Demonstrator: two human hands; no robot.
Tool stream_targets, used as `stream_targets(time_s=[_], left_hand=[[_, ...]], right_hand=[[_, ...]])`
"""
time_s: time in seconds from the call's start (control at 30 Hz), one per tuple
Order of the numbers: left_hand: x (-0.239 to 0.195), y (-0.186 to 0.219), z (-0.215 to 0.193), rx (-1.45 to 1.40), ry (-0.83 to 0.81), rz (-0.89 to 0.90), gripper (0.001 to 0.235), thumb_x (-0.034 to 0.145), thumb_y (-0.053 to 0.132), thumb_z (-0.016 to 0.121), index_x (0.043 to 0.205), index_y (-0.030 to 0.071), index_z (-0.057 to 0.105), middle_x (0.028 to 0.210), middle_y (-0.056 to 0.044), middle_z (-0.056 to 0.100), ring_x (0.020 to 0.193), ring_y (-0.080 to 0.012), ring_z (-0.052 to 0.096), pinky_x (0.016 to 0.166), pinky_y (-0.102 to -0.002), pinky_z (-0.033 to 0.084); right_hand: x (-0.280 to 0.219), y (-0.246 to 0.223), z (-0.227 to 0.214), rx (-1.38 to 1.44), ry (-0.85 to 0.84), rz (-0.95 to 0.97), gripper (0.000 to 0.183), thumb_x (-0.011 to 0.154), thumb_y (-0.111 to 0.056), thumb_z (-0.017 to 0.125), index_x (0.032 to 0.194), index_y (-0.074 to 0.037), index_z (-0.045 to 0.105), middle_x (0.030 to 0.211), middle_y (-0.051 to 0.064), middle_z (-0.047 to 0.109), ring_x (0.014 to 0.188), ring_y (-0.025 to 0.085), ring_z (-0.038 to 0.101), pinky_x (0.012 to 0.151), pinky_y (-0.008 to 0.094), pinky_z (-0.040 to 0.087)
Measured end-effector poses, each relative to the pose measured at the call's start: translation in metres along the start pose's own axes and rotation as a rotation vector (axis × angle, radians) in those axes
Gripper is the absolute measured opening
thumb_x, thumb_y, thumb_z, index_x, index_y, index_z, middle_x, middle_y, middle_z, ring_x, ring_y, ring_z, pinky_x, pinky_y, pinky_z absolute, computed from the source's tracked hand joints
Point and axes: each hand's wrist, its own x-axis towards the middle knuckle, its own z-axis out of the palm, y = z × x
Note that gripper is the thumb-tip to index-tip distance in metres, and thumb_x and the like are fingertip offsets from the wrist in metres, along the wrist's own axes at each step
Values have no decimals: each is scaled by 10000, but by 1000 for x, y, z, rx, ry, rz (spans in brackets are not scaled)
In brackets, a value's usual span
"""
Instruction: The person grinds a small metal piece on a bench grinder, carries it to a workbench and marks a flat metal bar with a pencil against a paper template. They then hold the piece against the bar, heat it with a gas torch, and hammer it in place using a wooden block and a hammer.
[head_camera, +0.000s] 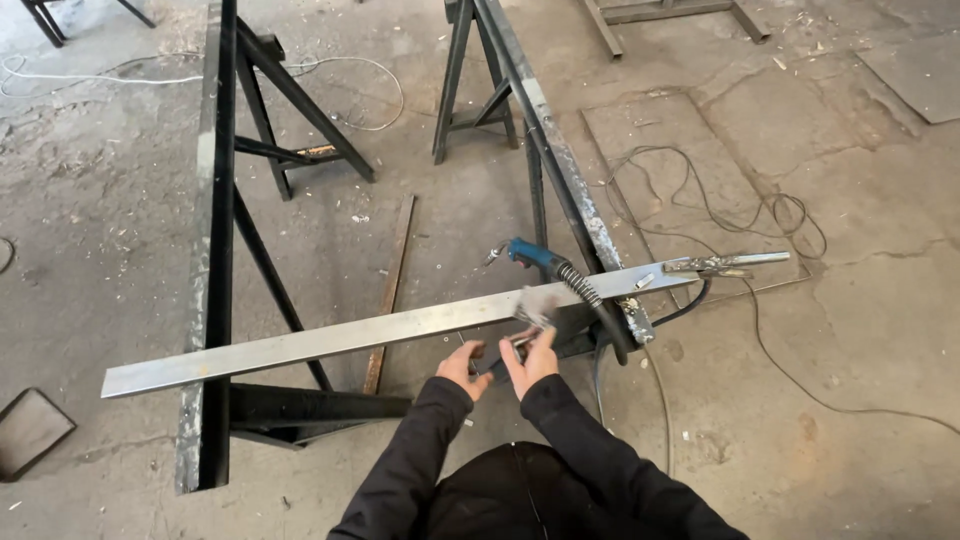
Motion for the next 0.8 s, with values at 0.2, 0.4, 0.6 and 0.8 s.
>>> stream_targets(time_s=[0.2,0.4,0.6,0.8], left_hand=[[-4,-24,1,18,-16,-102,455,924,230,859,1349,344,743,1214,85,853,1060,-229,844,910,-351,710],[-1,-42,19,38,-81,-160,407,930,370,833,1307,500,750,1150,212,848,1012,-80,825,915,-272,682],[3,0,-3,-73,-47,-66,396,942,245,833,1317,368,791,1161,66,870,1020,-215,836,911,-366,686],[-44,115,-51,-321,-20,471,913,852,531,965,1581,115,606,1383,-212,754,1246,-443,749,1038,-596,621]], right_hand=[[-4,12,-1,105,47,-127,697,1007,-507,791,1322,-19,405,1180,248,835,1150,459,791,959,597,651],[13,34,3,-12,-113,77,895,995,-644,738,1442,43,379,1370,308,758,1281,478,734,1085,598,620],[9,-5,-25,108,128,-103,538,924,-449,911,1120,-137,519,1040,-27,901,1018,252,848,837,408,679],[-7,-101,-76,-15,294,-279,692,748,-551,1034,1031,-117,575,827,101,847,842,346,835,708,439,679]])
